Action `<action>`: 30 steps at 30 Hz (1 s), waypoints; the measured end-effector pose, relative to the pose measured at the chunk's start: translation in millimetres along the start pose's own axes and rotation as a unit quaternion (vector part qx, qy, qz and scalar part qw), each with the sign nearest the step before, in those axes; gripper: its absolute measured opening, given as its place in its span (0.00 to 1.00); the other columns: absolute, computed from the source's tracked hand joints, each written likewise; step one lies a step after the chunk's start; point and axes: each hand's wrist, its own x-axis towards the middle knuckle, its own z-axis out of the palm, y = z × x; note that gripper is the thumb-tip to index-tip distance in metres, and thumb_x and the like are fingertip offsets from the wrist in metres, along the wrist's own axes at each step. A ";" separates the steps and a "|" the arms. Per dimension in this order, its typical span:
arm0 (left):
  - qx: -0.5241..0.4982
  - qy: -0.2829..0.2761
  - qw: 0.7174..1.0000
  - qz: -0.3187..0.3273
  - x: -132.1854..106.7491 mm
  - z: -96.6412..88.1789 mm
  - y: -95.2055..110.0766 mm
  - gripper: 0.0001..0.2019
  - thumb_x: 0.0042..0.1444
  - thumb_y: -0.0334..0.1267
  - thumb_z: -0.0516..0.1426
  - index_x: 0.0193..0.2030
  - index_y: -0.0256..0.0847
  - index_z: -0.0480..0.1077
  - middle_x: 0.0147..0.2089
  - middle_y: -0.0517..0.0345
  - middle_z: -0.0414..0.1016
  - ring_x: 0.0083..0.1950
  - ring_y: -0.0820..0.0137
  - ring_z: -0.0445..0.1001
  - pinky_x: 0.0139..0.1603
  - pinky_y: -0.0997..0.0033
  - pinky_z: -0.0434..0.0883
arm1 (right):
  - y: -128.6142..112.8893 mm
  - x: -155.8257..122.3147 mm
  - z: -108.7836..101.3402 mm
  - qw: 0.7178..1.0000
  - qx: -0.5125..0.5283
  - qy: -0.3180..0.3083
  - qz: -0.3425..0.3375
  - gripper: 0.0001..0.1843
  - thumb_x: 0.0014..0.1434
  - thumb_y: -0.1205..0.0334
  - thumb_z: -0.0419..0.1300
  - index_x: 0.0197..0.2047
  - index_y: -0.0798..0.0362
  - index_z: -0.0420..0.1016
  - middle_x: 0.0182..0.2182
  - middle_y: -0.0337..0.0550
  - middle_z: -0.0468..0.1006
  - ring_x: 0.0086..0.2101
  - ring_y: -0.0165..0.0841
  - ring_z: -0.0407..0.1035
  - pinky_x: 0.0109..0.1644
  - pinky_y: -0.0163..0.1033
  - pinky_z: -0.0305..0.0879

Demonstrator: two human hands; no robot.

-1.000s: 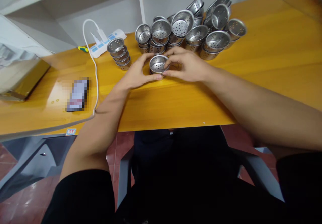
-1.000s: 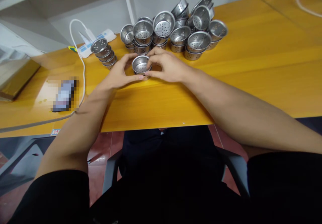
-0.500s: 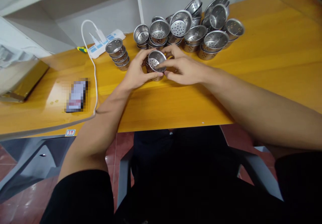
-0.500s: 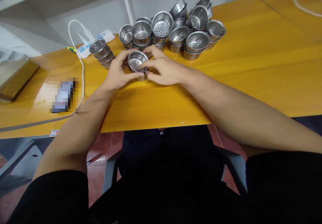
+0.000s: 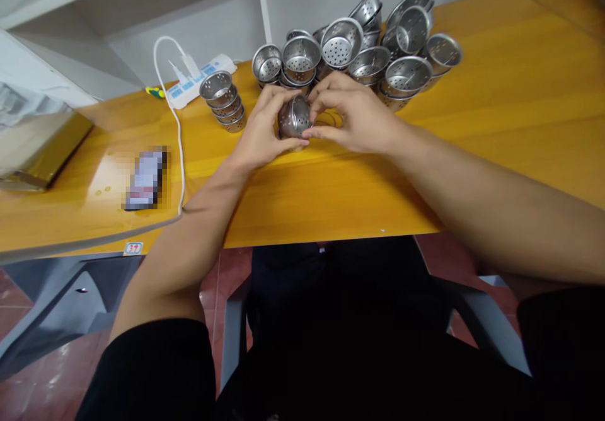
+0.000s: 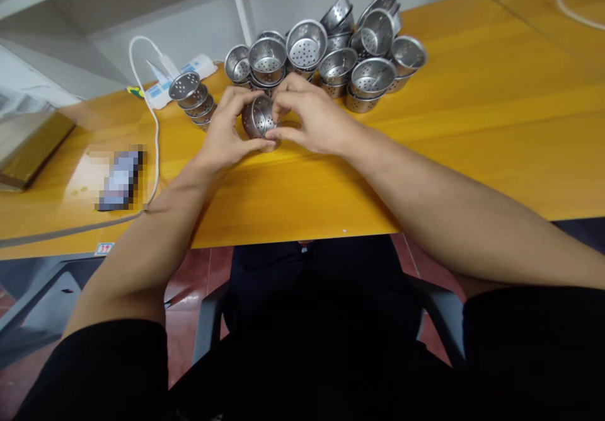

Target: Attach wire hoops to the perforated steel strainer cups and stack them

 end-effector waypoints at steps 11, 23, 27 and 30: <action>-0.006 0.043 0.998 -0.051 2.6 -0.2 2.7 0.46 0.61 0.72 0.86 0.76 0.58 0.78 0.76 0.47 0.81 0.81 0.35 0.82 0.89 0.30 0.78 | -14.7 2.0 -4.7 0.993 0.006 0.121 0.007 0.34 0.74 0.12 0.69 0.50 0.33 0.92 0.68 0.55 0.84 0.72 0.67 0.74 0.83 0.80 0.76; -0.038 0.105 0.980 -0.167 -10.4 -2.9 -116.5 0.59 0.55 0.85 0.82 0.77 0.48 0.69 0.77 0.35 0.81 0.80 0.39 0.83 0.91 0.31 0.75 | 66.1 -1.9 -13.5 0.999 -0.002 0.041 0.021 0.35 0.68 0.10 0.74 0.55 0.29 0.94 0.60 0.52 0.89 0.66 0.70 0.75 0.82 0.84 0.68; -0.007 0.122 0.963 -0.239 -10.8 -8.2 -116.2 0.47 0.57 0.64 0.90 0.69 0.44 0.73 0.71 0.36 0.81 0.77 0.38 0.83 0.92 0.29 0.74 | 79.2 -1.4 -9.5 0.999 -0.016 -0.002 0.048 0.42 0.66 0.07 0.72 0.55 0.35 0.93 0.63 0.55 0.88 0.66 0.70 0.75 0.82 0.84 0.65; 0.016 0.135 0.954 -0.267 -10.4 -14.0 -111.2 0.40 0.59 0.49 0.89 0.65 0.44 0.73 0.71 0.37 0.80 0.81 0.36 0.79 0.96 0.28 0.68 | 84.3 0.1 -10.0 0.996 -0.054 -0.032 0.066 0.46 0.64 0.04 0.71 0.52 0.41 0.92 0.58 0.61 0.88 0.63 0.71 0.76 0.79 0.85 0.68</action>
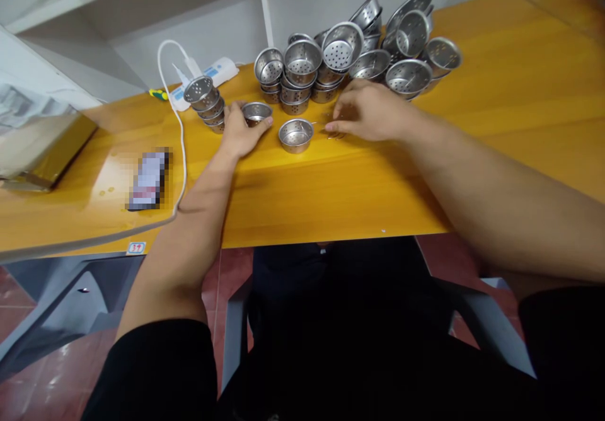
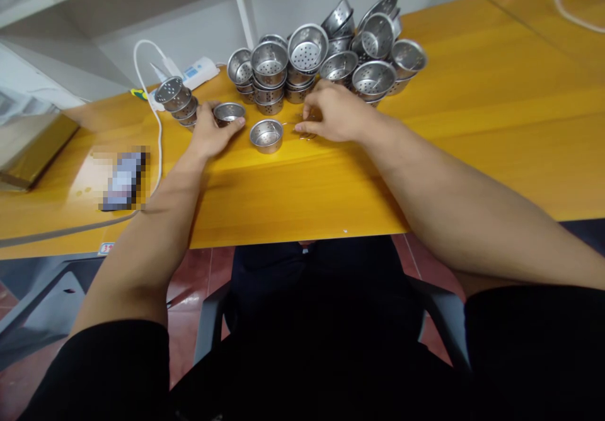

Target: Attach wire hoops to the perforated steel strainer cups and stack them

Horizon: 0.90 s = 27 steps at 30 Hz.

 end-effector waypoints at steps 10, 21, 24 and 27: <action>-0.001 -0.060 0.998 -0.012 -4.2 -13.2 4.5 0.39 0.55 0.36 0.87 0.66 0.44 0.73 0.69 0.38 0.83 0.85 0.27 0.77 0.97 0.20 0.66 | -22.8 -6.5 -11.9 0.993 -0.062 -0.090 0.049 0.14 0.75 0.42 0.71 0.48 0.42 0.87 0.55 0.56 0.90 0.60 0.62 0.80 0.78 0.74 0.74; 0.056 -0.189 0.954 0.224 -40.2 -24.0 88.9 0.57 0.45 0.83 0.87 0.74 0.53 0.84 0.95 0.39 0.67 0.99 0.22 0.55 1.03 0.13 0.48 | -51.8 -10.0 -18.2 0.999 -0.044 -0.004 -0.004 0.21 0.85 0.42 0.67 0.65 0.49 0.87 0.62 0.63 0.87 0.62 0.58 0.79 0.79 0.69 0.74; 0.071 -0.209 0.949 0.228 -48.9 -6.6 96.5 0.54 0.45 0.79 0.89 0.71 0.49 0.84 0.94 0.36 0.69 0.99 0.19 0.55 1.02 0.09 0.41 | -63.9 -11.7 -13.7 0.998 -0.002 -0.019 -0.064 0.26 0.85 0.39 0.65 0.71 0.45 0.88 0.60 0.57 0.85 0.56 0.55 0.80 0.72 0.68 0.78; 0.050 -0.207 0.949 0.233 -53.8 3.0 99.6 0.50 0.54 0.71 0.88 0.73 0.49 0.79 0.89 0.39 0.75 0.96 0.25 0.64 1.03 0.16 0.49 | -67.8 -11.5 -3.1 0.994 0.016 -0.057 -0.096 0.26 0.82 0.39 0.68 0.73 0.41 0.90 0.61 0.53 0.84 0.56 0.55 0.80 0.70 0.67 0.79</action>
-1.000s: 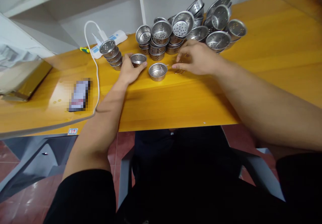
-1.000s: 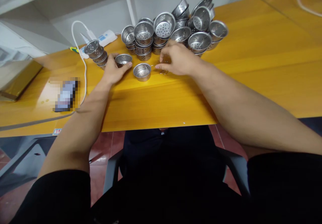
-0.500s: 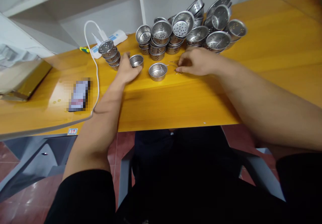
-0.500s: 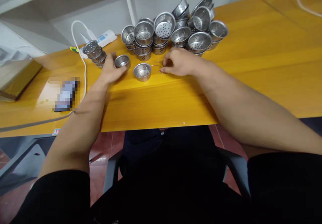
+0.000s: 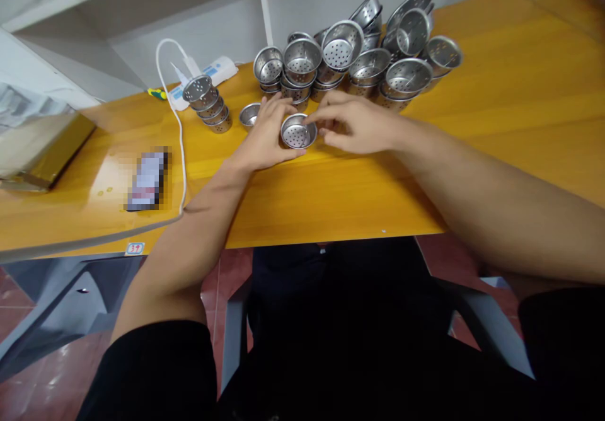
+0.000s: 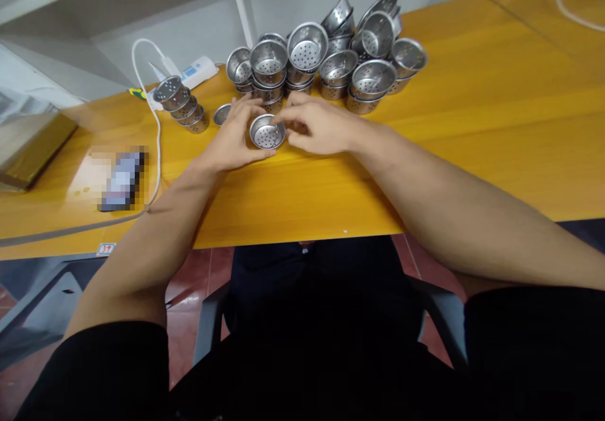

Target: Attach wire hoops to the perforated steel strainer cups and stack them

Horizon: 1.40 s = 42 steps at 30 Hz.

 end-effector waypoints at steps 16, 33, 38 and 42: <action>0.001 0.063 0.994 0.090 4.2 3.2 -10.9 0.46 0.66 0.73 0.81 0.77 0.52 0.73 0.74 0.42 0.81 0.79 0.33 0.82 0.87 0.26 0.77 | -12.3 2.0 7.7 0.998 0.026 0.060 -0.024 0.33 0.82 0.17 0.62 0.66 0.32 0.89 0.73 0.53 0.80 0.75 0.66 0.67 0.87 0.79 0.64; -0.025 0.105 0.993 -0.039 -0.6 -30.9 -3.1 0.53 0.64 0.78 0.78 0.85 0.58 0.67 0.88 0.45 0.76 0.93 0.33 0.69 0.97 0.31 0.70 | -25.9 3.8 1.0 0.994 0.069 0.083 0.001 0.32 0.75 0.13 0.67 0.59 0.27 0.95 0.73 0.48 0.83 0.73 0.68 0.73 0.86 0.78 0.68; -0.013 0.205 0.974 -0.099 -1.6 -34.7 -48.4 0.53 0.66 0.86 0.71 0.85 0.61 0.65 0.89 0.50 0.75 0.94 0.41 0.68 0.97 0.27 0.68 | 10.6 -0.1 -4.7 0.997 0.014 0.047 0.055 0.33 0.78 0.19 0.71 0.54 0.41 0.90 0.73 0.57 0.81 0.71 0.63 0.73 0.87 0.73 0.66; 0.002 0.207 0.969 -0.136 -1.9 -25.9 -79.5 0.59 0.67 0.94 0.62 0.85 0.51 0.63 0.88 0.48 0.77 0.94 0.51 0.67 1.00 0.33 0.63 | 34.2 -3.3 -6.6 0.997 -0.002 -0.002 0.079 0.32 0.78 0.22 0.74 0.50 0.45 0.87 0.61 0.60 0.84 0.62 0.59 0.76 0.81 0.73 0.71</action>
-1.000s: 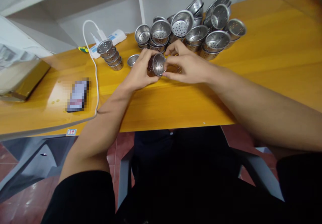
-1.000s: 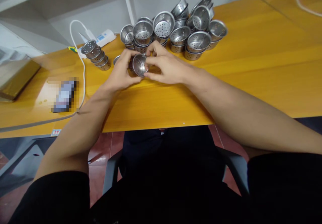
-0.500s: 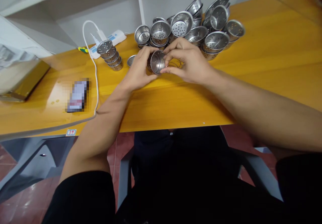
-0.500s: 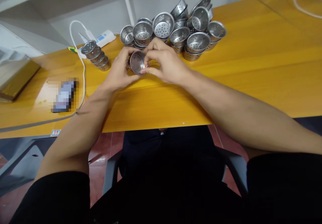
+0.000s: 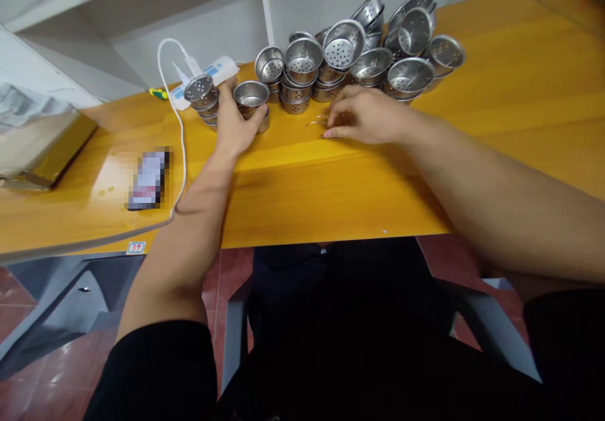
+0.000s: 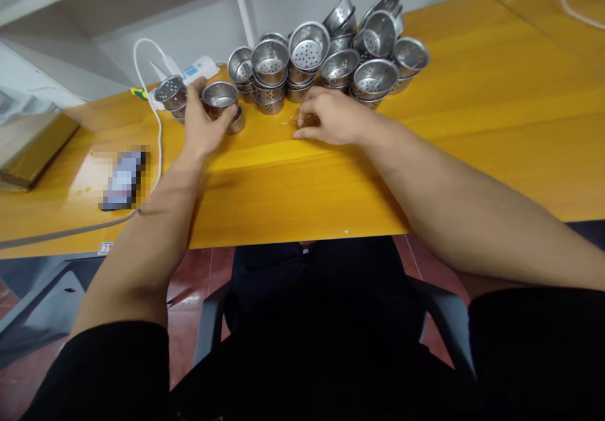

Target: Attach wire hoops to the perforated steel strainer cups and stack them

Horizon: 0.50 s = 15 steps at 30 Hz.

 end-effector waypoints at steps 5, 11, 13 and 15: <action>0.000 -0.002 1.000 -0.003 3.6 11.8 -30.8 0.67 0.60 0.99 0.63 0.86 0.46 0.64 0.90 0.35 0.74 0.92 0.40 0.71 0.99 0.31 0.64 | 12.0 1.7 5.5 1.000 -0.017 -0.019 0.007 0.30 0.75 0.23 0.75 0.49 0.42 0.87 0.55 0.55 0.86 0.57 0.60 0.78 0.77 0.75 0.74; -0.003 -0.032 0.999 -0.026 9.3 13.9 -49.2 0.63 0.58 0.92 0.74 0.82 0.43 0.71 0.86 0.32 0.77 0.90 0.34 0.73 0.98 0.24 0.63 | 22.1 3.9 13.4 1.000 -0.020 -0.002 0.000 0.30 0.74 0.22 0.76 0.50 0.42 0.88 0.53 0.53 0.88 0.56 0.58 0.78 0.76 0.73 0.76; -0.006 -0.036 0.999 -0.037 9.6 13.9 -49.1 0.66 0.53 0.93 0.75 0.81 0.42 0.72 0.85 0.32 0.79 0.89 0.33 0.75 0.97 0.24 0.65 | 23.1 4.3 14.3 1.000 -0.020 -0.001 0.000 0.30 0.74 0.22 0.75 0.50 0.41 0.88 0.53 0.53 0.88 0.56 0.58 0.78 0.76 0.73 0.76; -0.003 -0.040 0.998 -0.045 9.4 14.8 -48.0 0.70 0.51 0.96 0.72 0.83 0.41 0.70 0.86 0.33 0.78 0.88 0.37 0.76 0.98 0.26 0.66 | 22.3 4.4 14.7 1.000 -0.025 -0.002 0.005 0.29 0.74 0.22 0.75 0.50 0.40 0.88 0.52 0.52 0.88 0.56 0.59 0.79 0.76 0.74 0.76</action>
